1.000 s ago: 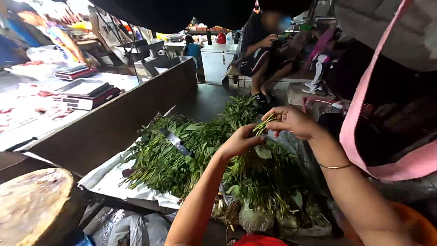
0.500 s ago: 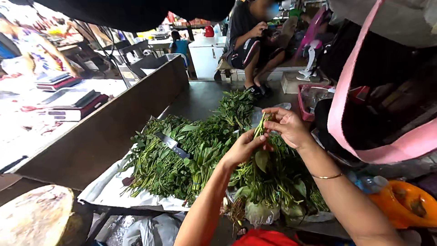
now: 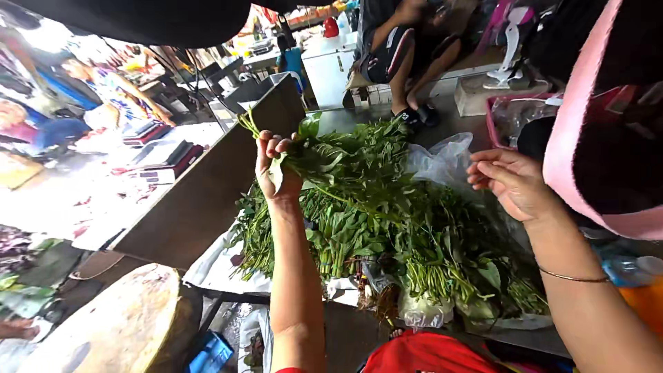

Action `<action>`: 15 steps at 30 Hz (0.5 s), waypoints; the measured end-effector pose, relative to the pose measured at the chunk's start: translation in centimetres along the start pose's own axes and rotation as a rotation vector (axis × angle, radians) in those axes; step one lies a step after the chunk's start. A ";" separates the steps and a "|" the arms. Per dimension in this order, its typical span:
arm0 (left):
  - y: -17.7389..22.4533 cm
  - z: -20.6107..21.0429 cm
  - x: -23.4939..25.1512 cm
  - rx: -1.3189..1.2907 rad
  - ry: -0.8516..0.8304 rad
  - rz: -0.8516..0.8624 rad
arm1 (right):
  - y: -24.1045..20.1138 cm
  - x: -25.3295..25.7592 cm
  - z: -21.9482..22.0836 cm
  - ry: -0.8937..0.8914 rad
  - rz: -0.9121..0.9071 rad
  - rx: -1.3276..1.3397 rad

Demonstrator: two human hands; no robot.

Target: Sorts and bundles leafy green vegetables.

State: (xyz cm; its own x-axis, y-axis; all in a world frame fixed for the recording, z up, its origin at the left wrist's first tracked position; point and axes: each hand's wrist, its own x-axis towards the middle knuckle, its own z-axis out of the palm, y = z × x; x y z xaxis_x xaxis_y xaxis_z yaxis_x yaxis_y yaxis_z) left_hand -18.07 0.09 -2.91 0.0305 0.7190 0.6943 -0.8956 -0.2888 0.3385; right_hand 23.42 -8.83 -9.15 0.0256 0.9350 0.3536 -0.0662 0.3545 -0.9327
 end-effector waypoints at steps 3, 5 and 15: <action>0.6 0.2 -0.2 -0.057 -0.036 0.029 | 1.1 -1.0 -1.7 0.007 0.011 0.002; 0.1 1.0 -0.4 -0.031 -0.040 -0.020 | 0.6 -1.7 -1.2 0.022 0.014 -0.084; -12.1 13.0 -1.1 0.869 0.025 -0.289 | -4.1 -0.9 9.0 -0.226 -0.339 -0.722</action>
State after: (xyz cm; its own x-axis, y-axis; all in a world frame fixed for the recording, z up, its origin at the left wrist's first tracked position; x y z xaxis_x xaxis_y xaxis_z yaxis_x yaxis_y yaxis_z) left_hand -1.51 -5.43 0.42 0.1832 0.8479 0.4975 -0.2054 -0.4619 0.8628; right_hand 14.65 -11.16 -4.99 -0.2770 0.7825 0.5577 0.5675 0.6016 -0.5621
